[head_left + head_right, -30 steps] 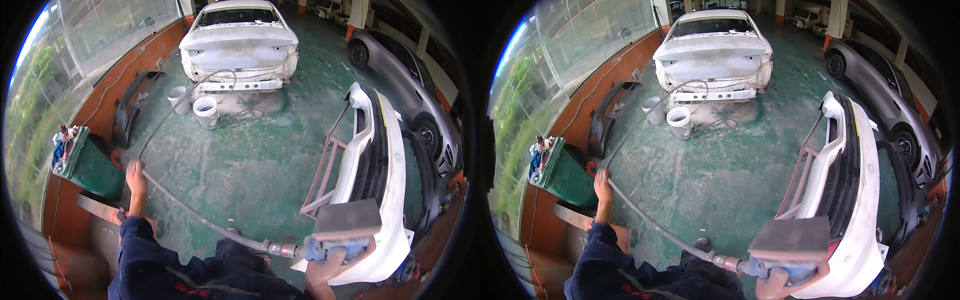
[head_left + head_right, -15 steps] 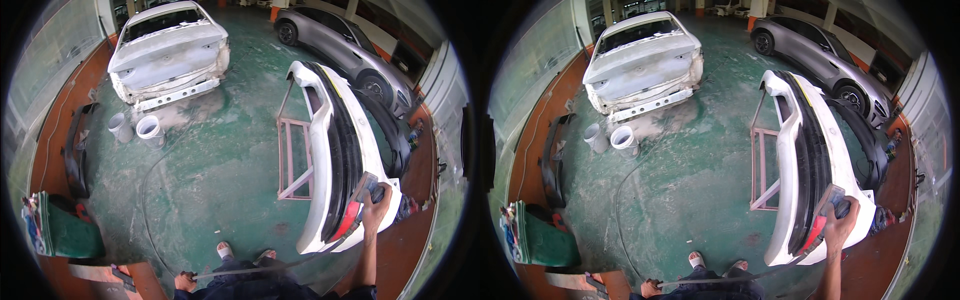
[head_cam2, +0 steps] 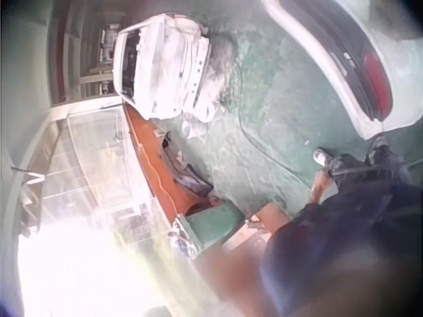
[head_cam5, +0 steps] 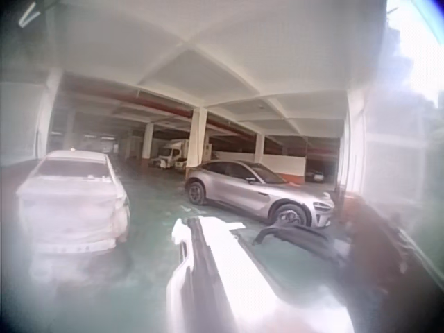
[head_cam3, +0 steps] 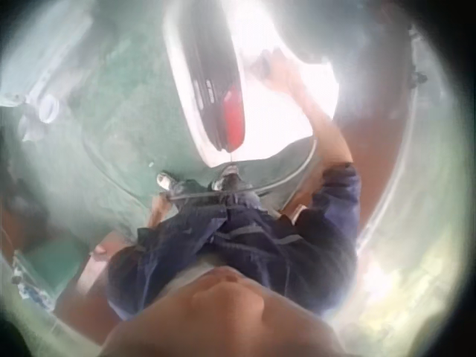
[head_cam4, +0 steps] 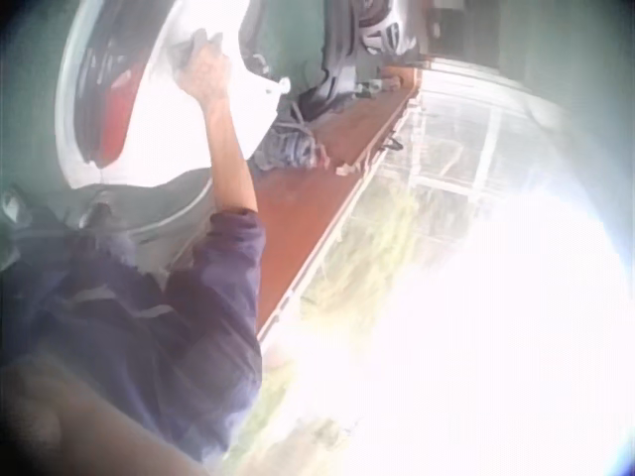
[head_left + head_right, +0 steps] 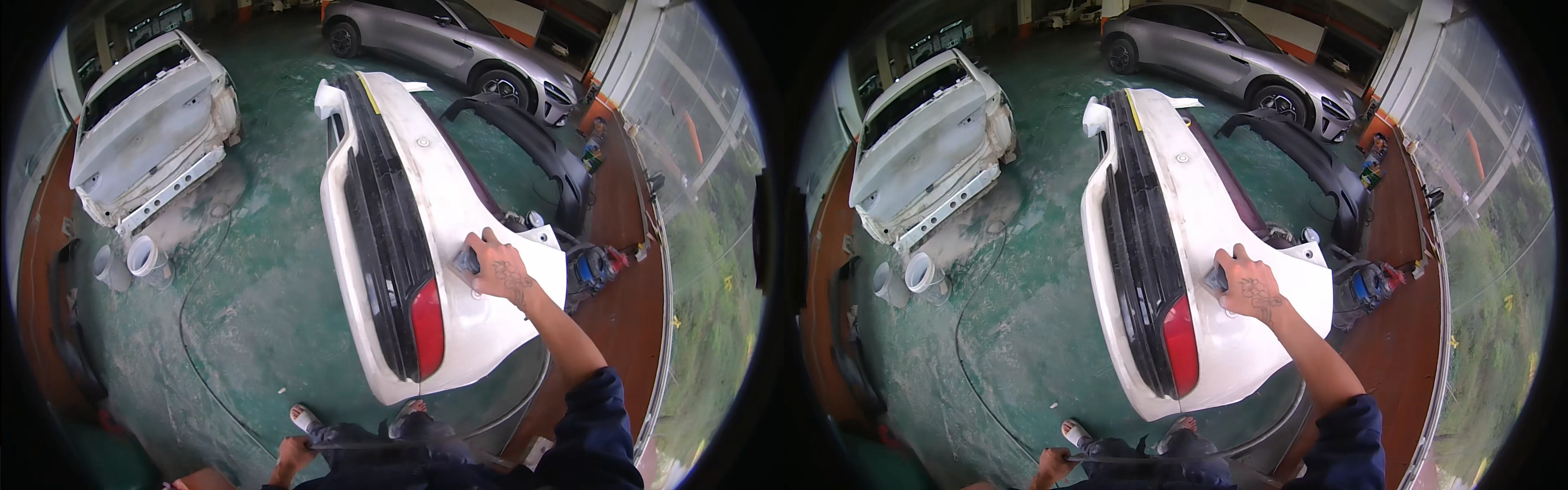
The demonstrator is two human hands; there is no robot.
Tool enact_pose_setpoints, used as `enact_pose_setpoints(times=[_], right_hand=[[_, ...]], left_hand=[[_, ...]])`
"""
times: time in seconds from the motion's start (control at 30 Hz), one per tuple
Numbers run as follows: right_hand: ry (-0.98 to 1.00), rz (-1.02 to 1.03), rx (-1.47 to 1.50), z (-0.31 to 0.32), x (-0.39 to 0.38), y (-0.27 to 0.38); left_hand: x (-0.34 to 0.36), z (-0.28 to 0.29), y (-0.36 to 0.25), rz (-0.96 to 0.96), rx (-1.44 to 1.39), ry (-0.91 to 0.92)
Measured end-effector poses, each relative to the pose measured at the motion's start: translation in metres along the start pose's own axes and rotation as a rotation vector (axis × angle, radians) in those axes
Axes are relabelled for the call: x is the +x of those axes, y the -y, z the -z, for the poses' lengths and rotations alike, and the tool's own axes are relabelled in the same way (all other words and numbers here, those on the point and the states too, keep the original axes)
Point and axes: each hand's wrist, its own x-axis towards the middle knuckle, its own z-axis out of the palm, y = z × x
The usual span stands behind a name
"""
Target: The person uses a handheld electric sander to smooth the surface of a white car bumper mounted on a stand. The person moves the sander across the bumper's flat and curved areas, including around the taillight and lower grille sections.
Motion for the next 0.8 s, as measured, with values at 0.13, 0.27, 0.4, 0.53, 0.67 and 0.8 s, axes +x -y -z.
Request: enact_pose_setpoints(times=[0.13, 0.27, 0.4, 0.53, 0.67, 0.8], right_hand=[[0.052, 0.215, 0.0, 0.01, 0.077, -0.028], [0.089, 0.229, -0.022, 0.023, 0.164, -0.052], [0.084, 0.203, -0.021, 0.026, 0.238, -0.055], [0.079, 0.165, -0.044, 0.018, 0.301, -0.057], [0.095, 0.054, -0.069, 0.02, 0.345, -0.06], [0.08, 0.086, -0.106, 0.022, 0.359, -0.07]], left_hand=[[-0.019, -0.051, -0.08, -0.013, -0.095, 0.012], [-0.008, -0.07, -0.163, -0.007, -0.181, 0.008], [0.002, -0.081, -0.182, 0.024, -0.227, 0.003], [0.006, -0.069, -0.211, 0.121, -0.358, 0.019], [0.007, 0.029, -0.309, 0.318, -0.615, 0.155], [0.043, 0.034, -0.32, 0.223, -0.665, 0.211]])
